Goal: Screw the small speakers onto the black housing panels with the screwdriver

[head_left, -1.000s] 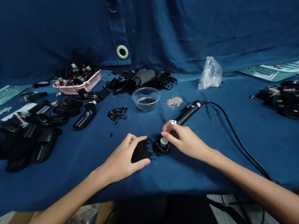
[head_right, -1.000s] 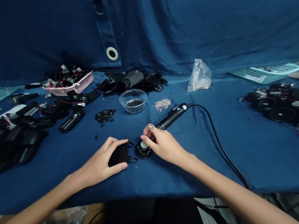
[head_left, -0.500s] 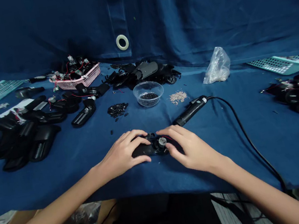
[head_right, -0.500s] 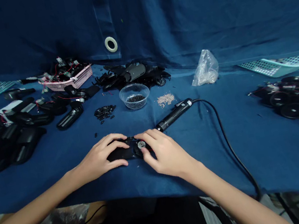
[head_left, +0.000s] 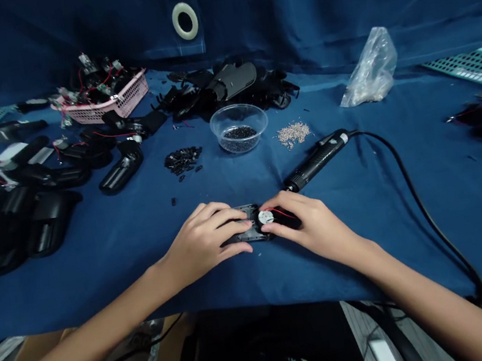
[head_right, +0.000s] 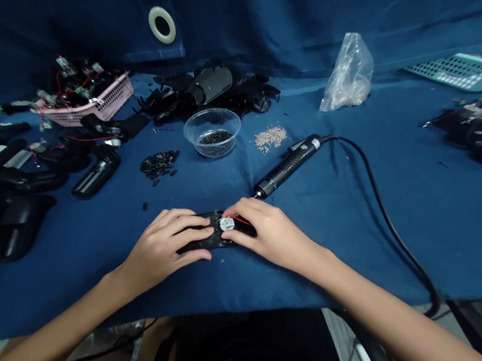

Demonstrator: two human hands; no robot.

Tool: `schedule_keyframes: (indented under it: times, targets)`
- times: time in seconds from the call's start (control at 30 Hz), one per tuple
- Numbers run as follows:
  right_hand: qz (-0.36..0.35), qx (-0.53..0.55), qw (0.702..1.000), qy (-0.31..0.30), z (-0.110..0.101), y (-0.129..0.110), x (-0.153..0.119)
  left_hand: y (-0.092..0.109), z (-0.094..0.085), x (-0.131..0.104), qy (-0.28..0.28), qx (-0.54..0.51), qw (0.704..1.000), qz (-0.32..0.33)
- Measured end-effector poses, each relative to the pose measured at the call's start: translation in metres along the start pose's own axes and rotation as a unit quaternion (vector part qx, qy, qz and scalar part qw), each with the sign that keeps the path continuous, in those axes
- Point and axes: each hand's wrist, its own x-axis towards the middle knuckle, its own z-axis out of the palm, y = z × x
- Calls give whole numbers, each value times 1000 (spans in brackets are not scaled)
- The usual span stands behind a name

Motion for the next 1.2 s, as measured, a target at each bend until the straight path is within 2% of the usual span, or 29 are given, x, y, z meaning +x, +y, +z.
schedule_keyframes:
  times: [0.47,0.7,0.93,1.1,1.2]
  targets:
    - [-7,5,1000,1,0,2,-2,-3,-2,5,-6,19,999,29]
    - [-41,-45,997,-48,1,4,0,-3,-2,5,-9,12,999,30]
    - [-42,-39,997,-44,6,8,-3,-5,-3,4,-13,25,999,44]
    - [-48,-53,996,-47,10,8,-3,1,-13,12,-66,26,997,24]
    - [-63,-70,994,-57,1,8,-2,10,-24,29,-102,20,995,-12]
